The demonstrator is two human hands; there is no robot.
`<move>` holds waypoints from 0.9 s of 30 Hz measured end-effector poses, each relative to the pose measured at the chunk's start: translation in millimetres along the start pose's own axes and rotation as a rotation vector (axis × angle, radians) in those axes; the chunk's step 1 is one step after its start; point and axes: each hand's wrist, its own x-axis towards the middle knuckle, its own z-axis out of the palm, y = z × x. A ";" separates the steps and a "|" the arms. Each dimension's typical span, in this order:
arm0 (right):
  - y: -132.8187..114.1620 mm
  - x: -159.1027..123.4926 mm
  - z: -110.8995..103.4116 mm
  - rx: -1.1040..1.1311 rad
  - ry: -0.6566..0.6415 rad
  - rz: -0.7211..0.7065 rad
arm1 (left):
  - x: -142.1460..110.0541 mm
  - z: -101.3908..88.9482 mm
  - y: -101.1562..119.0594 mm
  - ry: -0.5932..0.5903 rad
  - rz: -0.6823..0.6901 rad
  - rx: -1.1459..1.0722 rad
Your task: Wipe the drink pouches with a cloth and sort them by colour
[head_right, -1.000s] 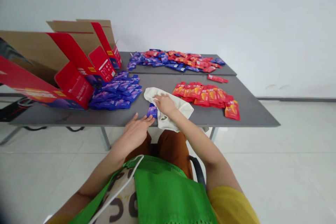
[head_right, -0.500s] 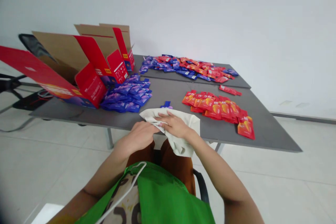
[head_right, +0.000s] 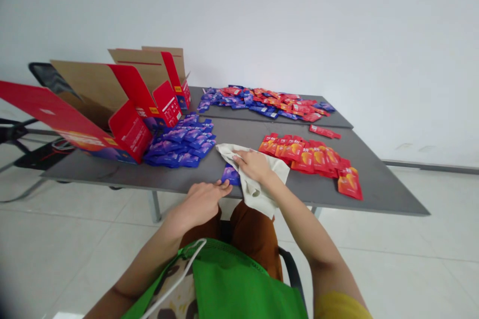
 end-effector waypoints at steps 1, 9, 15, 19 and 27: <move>-5.7 -11.6 -3.3 -0.010 0.000 0.026 | -1.8 -0.7 0.4 0.002 0.000 -0.010; -28.0 -66.6 3.9 0.095 -0.136 -0.229 | -8.5 -10.5 9.5 0.023 -0.015 -0.024; -10.9 -34.3 9.0 -0.008 -0.081 -0.062 | 2.9 -12.6 13.7 -0.007 -0.016 0.025; -3.7 -12.0 7.1 -0.133 -0.065 0.100 | 2.7 -11.8 12.1 -0.044 -0.015 0.013; -36.2 -41.2 -27.3 -0.175 -0.064 0.020 | -4.5 -8.5 -2.8 -0.040 0.013 -0.090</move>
